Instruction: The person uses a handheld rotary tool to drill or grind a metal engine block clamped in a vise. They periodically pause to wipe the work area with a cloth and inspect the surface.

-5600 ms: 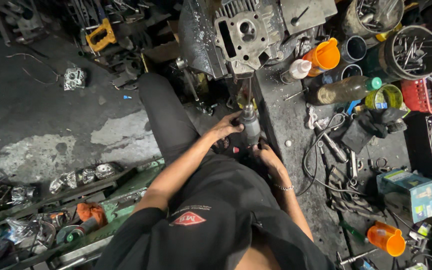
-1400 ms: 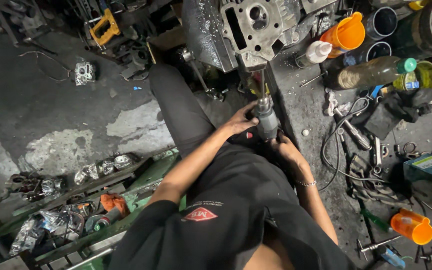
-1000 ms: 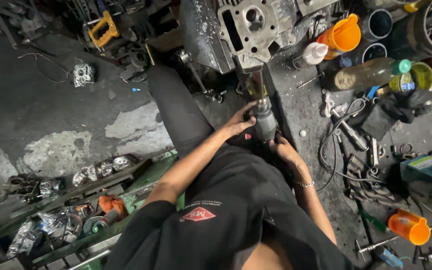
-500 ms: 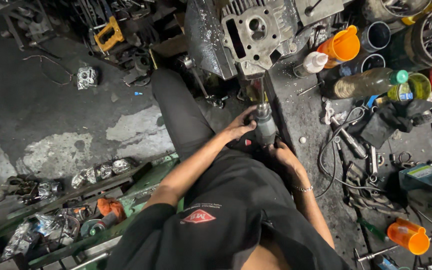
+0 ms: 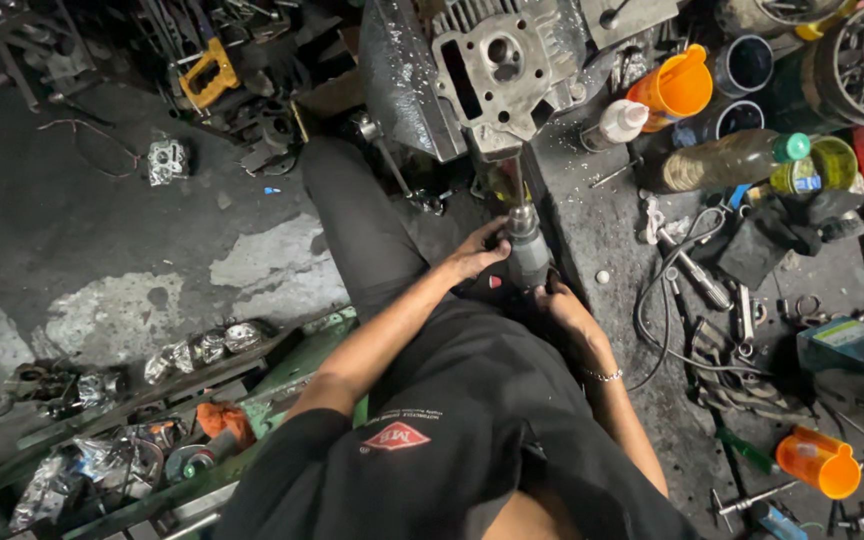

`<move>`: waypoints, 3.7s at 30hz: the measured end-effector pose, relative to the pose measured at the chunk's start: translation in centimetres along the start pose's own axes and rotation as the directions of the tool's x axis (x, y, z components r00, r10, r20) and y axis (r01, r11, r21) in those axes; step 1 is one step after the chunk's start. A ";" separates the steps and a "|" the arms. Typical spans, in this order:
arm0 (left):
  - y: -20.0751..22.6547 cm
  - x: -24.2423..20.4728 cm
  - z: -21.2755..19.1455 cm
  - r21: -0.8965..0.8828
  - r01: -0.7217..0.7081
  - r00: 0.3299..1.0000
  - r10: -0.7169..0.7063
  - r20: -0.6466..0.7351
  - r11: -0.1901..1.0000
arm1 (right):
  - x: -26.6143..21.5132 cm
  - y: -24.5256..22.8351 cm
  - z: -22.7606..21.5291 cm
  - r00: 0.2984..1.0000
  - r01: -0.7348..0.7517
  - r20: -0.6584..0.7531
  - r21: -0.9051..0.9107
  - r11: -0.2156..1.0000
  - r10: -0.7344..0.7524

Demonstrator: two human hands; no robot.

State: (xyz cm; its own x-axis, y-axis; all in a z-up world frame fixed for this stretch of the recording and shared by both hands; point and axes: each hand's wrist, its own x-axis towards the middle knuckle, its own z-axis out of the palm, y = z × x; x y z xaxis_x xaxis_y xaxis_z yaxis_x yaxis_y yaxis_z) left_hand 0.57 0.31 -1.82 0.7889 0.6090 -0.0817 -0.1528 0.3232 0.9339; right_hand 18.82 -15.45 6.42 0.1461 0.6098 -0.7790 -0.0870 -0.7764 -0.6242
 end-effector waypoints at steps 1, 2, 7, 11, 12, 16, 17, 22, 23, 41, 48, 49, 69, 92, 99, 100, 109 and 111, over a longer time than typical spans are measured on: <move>0.2 -0.2 0.1 0.022 0.015 1.000 -0.014 -0.013 1.000 | -0.3 -0.1 0.1 1.000 0.001 -0.016 0.011 1.000 0.000; 0.5 -0.2 0.2 0.045 0.027 0.999 -0.026 -0.026 0.999 | -0.6 -0.3 0.2 0.999 0.004 -0.032 0.022 1.000 -0.003; 1.3 -0.2 0.3 0.036 0.315 0.945 -0.310 -0.104 0.948 | -1.9 -2.0 1.2 0.993 -0.067 -0.098 0.038 0.997 0.070; 0.5 0.2 0.2 -0.008 0.070 0.996 -0.070 -0.058 0.998 | -0.9 -1.2 0.9 0.997 0.001 -0.076 0.047 0.999 0.003; 0.3 0.2 0.2 -0.002 0.083 0.994 -0.083 -0.064 0.997 | -0.4 -0.6 0.7 0.998 0.001 -0.060 0.023 1.000 0.000; -0.3 -0.2 -0.2 0.036 0.042 0.997 -0.040 -0.068 0.998 | 1.7 1.9 -0.4 0.993 0.026 -0.111 -0.141 0.990 -0.042; -0.1 -0.3 -0.3 0.016 0.027 0.998 -0.026 -0.053 0.999 | 2.1 2.2 -0.5 0.993 0.042 -0.105 -0.114 0.993 -0.054; 1.4 -0.6 0.0 0.079 0.051 0.997 -0.047 -0.055 0.996 | 1.5 2.0 -0.3 0.994 0.049 -0.091 -0.182 0.982 -0.067; 1.8 -0.6 0.1 0.093 0.073 0.995 -0.066 -0.072 0.993 | 1.2 1.5 -0.2 0.991 0.106 -0.064 -0.162 0.981 -0.118; 0.3 -1.0 -0.7 0.051 0.081 0.993 -0.076 -0.091 0.995 | 1.3 1.7 0.6 0.998 0.037 -0.040 -0.166 0.986 -0.044; 1.7 -0.8 -0.8 0.175 0.113 0.988 -0.093 -0.121 0.978 | 1.5 1.5 0.3 0.990 -0.062 -0.135 -0.171 0.983 0.039; 2.1 -0.8 -0.9 0.145 0.090 0.992 -0.076 -0.101 0.985 | 1.7 1.5 0.4 0.995 -0.011 -0.096 -0.164 0.986 -0.005; 3.3 0.3 -0.9 0.031 0.032 0.999 -0.032 0.013 0.999 | 0.0 -1.3 0.7 0.998 0.056 -0.027 -0.082 0.995 -0.058; 6.9 -0.6 1.3 0.002 0.151 0.987 -0.151 0.047 0.989 | 2.3 2.2 -0.6 0.998 0.050 0.046 -0.091 0.995 -0.046; 4.3 -1.0 1.5 0.051 0.057 0.994 -0.052 -0.099 0.997 | -5.2 -8.3 1.2 0.886 0.311 0.026 -0.774 0.551 -0.463; 3.8 -1.0 1.4 -0.018 0.100 0.988 -0.101 -0.120 0.995 | -6.9 -11.4 1.3 0.855 0.318 0.018 -0.807 0.497 -0.519; 2.1 -0.2 0.8 0.011 -0.046 0.997 0.047 -0.065 0.999 | -17.3 -36.2 6.7 0.149 0.622 0.071 -0.782 0.037 -0.986; 2.2 0.2 1.5 0.040 -0.068 0.997 0.069 -0.021 0.997 | -16.6 -39.1 7.4 0.127 0.624 0.180 -0.779 -0.062 -0.975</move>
State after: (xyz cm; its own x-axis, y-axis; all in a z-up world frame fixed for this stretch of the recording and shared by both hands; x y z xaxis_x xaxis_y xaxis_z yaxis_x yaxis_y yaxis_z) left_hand 1.24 0.09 0.74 0.7638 0.6450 -0.0244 -0.1821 0.2516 0.9505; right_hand 12.54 5.93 43.28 -0.0735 0.8636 0.4988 0.8640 0.3050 -0.4006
